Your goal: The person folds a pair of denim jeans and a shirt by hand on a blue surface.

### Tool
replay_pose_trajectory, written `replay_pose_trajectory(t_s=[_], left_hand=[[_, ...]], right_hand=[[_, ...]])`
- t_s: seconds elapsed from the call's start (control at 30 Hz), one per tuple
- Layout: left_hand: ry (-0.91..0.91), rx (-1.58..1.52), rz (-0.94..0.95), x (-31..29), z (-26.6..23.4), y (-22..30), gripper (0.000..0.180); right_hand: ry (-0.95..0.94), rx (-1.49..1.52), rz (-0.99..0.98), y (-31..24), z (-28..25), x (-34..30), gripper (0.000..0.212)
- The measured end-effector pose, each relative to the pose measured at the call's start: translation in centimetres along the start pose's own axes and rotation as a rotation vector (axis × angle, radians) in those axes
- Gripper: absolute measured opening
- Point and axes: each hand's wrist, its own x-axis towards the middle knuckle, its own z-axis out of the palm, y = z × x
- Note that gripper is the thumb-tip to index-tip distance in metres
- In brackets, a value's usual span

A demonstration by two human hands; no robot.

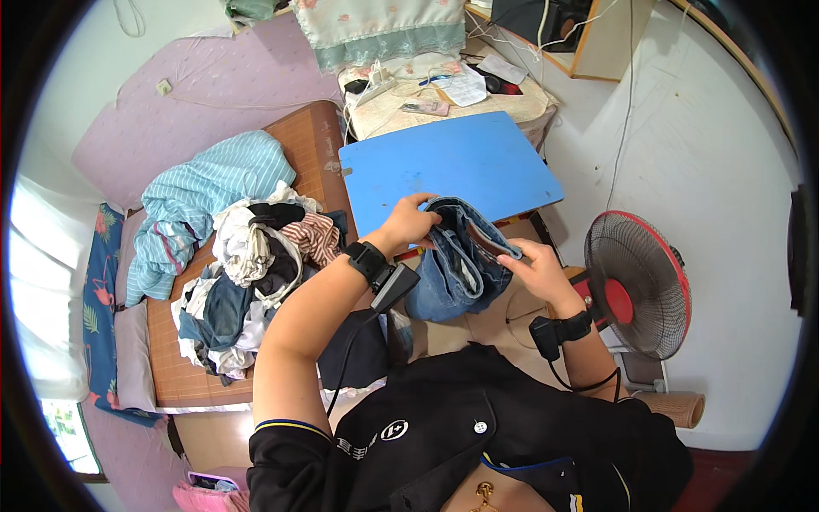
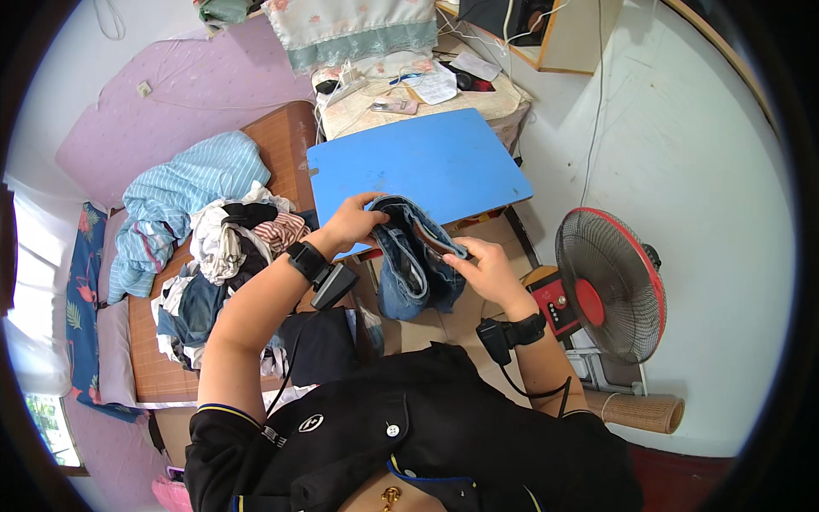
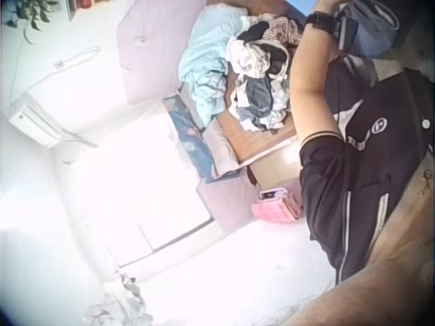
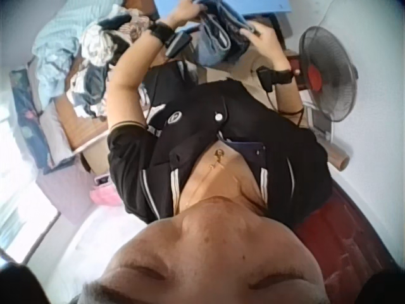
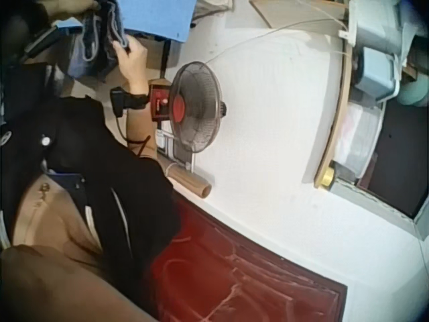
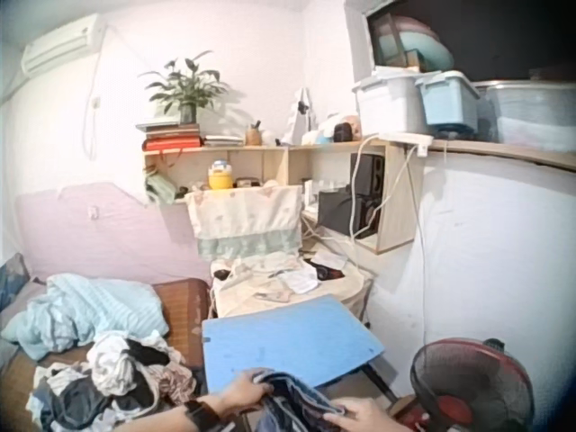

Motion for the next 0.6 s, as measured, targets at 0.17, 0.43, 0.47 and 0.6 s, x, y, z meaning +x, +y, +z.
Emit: replay_pose_trajectory(t_s=[0.17, 0.43, 0.47, 0.6], left_hand=[[0.015, -0.100, -0.004, -0.5, 4.5, 0.3, 0.036], [0.082, -0.090, 0.065, 0.5, 11.3, 1.4, 0.032], [0.101, -0.070, 0.070, 0.4, 11.7, 1.5, 0.033], [0.110, -0.095, 0.068, -1.8, 10.9, 2.5, 0.035]], right_hand=[[-0.015, -0.041, 0.048, -0.3, -1.4, -4.5, 0.034], [0.233, -0.103, 0.070, 3.4, -1.6, -8.3, 0.086], [0.301, 0.007, 0.044, 4.9, -1.5, -8.0, 0.079], [0.230, 0.170, -0.017, 3.3, -4.4, -5.6, 0.042]])
